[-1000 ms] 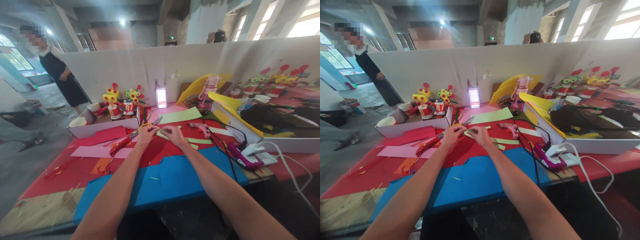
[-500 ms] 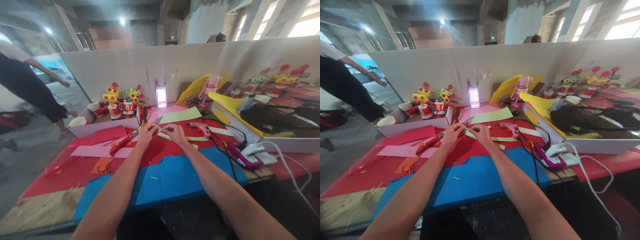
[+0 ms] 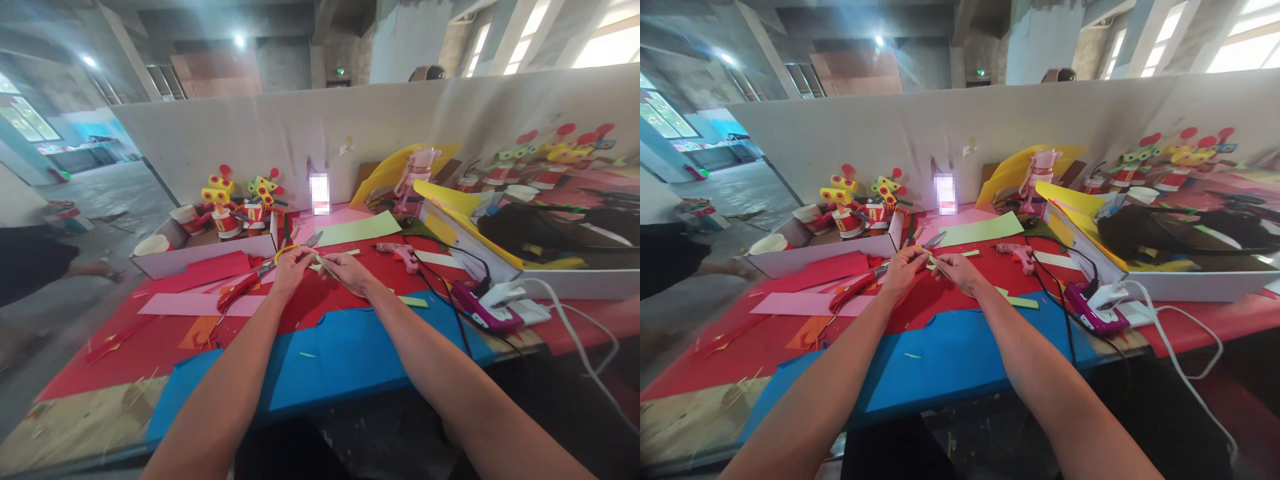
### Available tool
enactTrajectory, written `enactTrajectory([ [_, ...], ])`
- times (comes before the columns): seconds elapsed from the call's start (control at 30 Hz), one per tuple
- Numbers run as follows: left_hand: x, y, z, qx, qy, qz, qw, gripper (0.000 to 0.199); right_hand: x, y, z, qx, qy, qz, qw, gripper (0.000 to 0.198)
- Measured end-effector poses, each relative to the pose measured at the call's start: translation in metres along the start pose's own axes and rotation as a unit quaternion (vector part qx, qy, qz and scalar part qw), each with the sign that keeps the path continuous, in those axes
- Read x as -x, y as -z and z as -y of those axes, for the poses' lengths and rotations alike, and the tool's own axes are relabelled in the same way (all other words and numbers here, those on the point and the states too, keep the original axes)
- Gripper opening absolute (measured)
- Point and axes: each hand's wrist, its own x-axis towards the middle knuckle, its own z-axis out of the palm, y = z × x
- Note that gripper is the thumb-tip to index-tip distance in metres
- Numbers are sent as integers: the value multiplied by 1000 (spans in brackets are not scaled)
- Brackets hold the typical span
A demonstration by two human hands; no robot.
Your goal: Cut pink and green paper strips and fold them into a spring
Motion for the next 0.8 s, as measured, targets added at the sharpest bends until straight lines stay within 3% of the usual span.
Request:
enactTrajectory([
  [0.17, -2, 1, 9, -8, -7, -2, 1000, 21, 0, -2, 0, 1, -7, -39, 999, 32],
  [0.27, -3, 5, 9, -7, -45, 5, 999, 27, -2, 0, -1, 6, -3, -54, 999, 27],
  [0.43, -4, 14, 9, -111, -135, 97, 980, 13, -3, 5, -2, 84, -8, -22, 996, 18],
  [0.53, -5, 16, 12, -146, -167, 112, 969, 15, -2, 7, -2, 81, -31, -4, 996, 13],
  [0.8, -4, 13, 18, -155, -136, 141, 968, 15, 1, 6, -7, 37, -53, 19, 998, 9],
])
